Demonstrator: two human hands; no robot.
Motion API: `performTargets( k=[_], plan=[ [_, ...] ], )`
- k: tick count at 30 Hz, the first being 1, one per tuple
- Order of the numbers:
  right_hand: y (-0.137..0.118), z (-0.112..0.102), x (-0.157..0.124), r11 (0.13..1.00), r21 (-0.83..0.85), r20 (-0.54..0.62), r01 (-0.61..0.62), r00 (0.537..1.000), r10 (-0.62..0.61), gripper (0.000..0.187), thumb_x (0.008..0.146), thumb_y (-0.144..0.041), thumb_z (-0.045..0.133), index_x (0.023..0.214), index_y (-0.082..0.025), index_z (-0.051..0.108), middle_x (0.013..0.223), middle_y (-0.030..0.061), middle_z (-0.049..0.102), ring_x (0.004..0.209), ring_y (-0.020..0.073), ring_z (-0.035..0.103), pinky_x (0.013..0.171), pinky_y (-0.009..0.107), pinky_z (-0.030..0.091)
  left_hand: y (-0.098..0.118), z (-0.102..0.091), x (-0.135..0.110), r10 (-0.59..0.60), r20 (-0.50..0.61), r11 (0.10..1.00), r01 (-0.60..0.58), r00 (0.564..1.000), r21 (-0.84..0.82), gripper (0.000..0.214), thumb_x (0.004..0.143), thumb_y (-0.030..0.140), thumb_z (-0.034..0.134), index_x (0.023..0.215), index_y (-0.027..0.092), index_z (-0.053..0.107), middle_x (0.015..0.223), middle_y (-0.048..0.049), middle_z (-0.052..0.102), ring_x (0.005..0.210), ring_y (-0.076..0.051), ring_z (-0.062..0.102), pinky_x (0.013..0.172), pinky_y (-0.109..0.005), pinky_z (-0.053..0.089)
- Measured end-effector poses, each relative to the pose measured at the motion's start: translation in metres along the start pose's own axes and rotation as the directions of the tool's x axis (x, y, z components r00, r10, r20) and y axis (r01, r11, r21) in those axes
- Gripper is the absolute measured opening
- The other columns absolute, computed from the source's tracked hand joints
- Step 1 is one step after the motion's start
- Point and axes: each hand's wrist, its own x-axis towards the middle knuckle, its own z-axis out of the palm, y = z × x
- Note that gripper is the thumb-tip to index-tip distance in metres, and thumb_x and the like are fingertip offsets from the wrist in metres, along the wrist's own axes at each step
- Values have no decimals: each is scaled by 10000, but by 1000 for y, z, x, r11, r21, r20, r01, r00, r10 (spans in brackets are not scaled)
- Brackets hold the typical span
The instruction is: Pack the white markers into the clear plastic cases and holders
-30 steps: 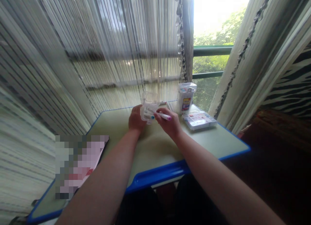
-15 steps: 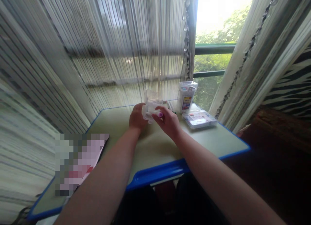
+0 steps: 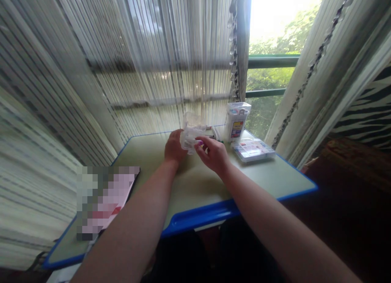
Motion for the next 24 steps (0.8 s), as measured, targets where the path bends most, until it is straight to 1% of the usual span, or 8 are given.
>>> performTargets(
  k=[3,5,9,11,13,18,21,24],
  plan=[
    [2,1,0,1000,-12,-3,17,1000,-17,268,882,-341,535,1046,-188,682,826,38,700,546,85,554,585,209,440,1,0,0,9,15,1000,-9,1000,7,389,749,378,616,1044,141,527,1074,-146,624,1033,-276,589,864,-377,503],
    [3,1,1,999,-14,-6,44,999,-44,277,884,-361,545,1045,-190,692,848,45,692,583,93,568,598,214,446,3,0,-1,18,19,1000,-18,1000,8,390,754,397,614,1038,145,526,1064,-140,624,1025,-273,592,849,-376,508],
    [5,3,1,997,-74,-8,32,999,-33,255,851,-405,600,895,-183,719,820,50,661,640,111,580,609,219,444,4,-2,-2,35,13,999,-35,999,16,410,736,416,644,1030,157,519,1048,-125,622,1035,-262,590,856,-366,510],
    [7,4,1,993,-120,21,16,1000,-14,249,827,-424,631,857,-191,714,817,45,656,653,115,582,617,220,443,3,-3,-2,44,23,999,-44,999,14,435,716,419,668,1031,162,514,1044,-121,622,1039,-262,589,864,-365,510],
    [8,6,0,985,-172,61,21,998,-11,250,804,-439,656,858,-201,711,823,39,661,665,119,589,625,222,442,3,-3,-2,46,34,999,-46,998,6,430,709,404,678,1027,167,512,1045,-116,623,1038,-262,588,873,-364,507],
    [9,5,-1,941,-322,117,101,991,-67,278,793,-476,650,839,-212,721,806,50,682,808,177,624,680,250,449,5,-3,-1,42,47,999,-42,998,-22,419,698,352,686,1029,155,520,1060,-121,617,1036,-260,587,881,-357,503],
    [6,2,-1,929,-347,162,131,984,-78,247,792,-437,635,869,-221,727,800,47,681,829,189,614,695,263,454,6,-3,-2,57,43,998,-56,997,-25,413,686,354,683,1017,164,523,1047,-115,622,1037,-256,588,884,-360,504],
    [3,0,-1,928,-345,193,141,978,-77,218,760,-340,639,921,-223,729,809,41,683,828,192,605,714,269,460,6,-3,-2,43,25,999,-43,999,-11,405,693,349,662,1025,164,520,1044,-117,620,1002,-252,595,855,-360,510]
  ],
)
